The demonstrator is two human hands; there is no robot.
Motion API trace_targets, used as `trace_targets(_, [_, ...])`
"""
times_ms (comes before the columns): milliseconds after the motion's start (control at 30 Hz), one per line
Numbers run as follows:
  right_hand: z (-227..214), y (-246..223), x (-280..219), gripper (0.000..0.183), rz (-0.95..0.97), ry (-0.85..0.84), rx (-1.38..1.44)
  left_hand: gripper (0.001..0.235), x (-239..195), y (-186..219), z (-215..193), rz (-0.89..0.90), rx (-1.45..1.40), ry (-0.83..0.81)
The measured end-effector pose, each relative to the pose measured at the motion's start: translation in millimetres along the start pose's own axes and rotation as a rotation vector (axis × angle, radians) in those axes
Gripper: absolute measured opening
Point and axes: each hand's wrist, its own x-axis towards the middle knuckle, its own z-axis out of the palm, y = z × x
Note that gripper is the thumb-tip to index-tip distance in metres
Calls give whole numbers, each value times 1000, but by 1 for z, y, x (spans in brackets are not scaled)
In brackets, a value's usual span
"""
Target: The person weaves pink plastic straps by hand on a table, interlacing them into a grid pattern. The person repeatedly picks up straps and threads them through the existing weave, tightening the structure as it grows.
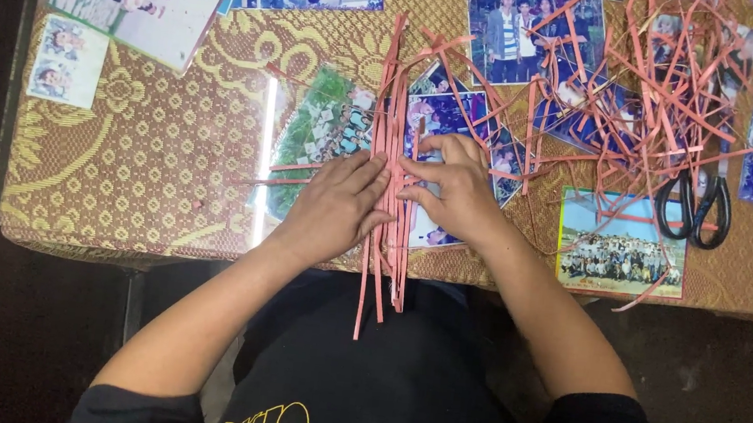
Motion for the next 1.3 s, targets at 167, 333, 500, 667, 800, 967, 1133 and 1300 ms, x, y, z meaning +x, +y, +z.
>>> trace_targets(167, [-6, -1, 0, 43, -9, 4, 65, 47, 2, 6, -9, -6, 22, -45])
trace_targets(333, [-31, -19, 2, 45, 27, -49, 117, 46, 2, 7, -10, -23, 35, -103])
trace_targets(500, [-33, -15, 3, 43, 29, -104, 8, 46, 1, 7, -10, -19, 16, -99])
trace_targets(667, [-32, -6, 9, 47, -25, -123, 33, 46, -1, 5, -4, -23, 19, -43])
trace_targets(800, [-32, -2, 12, 50, -44, -120, 42, 46, -2, 4, 0, -35, -11, -19])
trace_targets(967, [-33, -6, 12, 51, 12, -118, 63, 45, -1, 4, -3, -22, -22, -24])
trace_targets(1133, [-31, -4, 9, 53, 42, -118, 43, 41, 0, 3, 0, -17, -14, -1])
trace_targets(1300, [-31, -4, 11, 50, 27, -128, -3, 40, 1, 5, -1, -15, 1, 9])
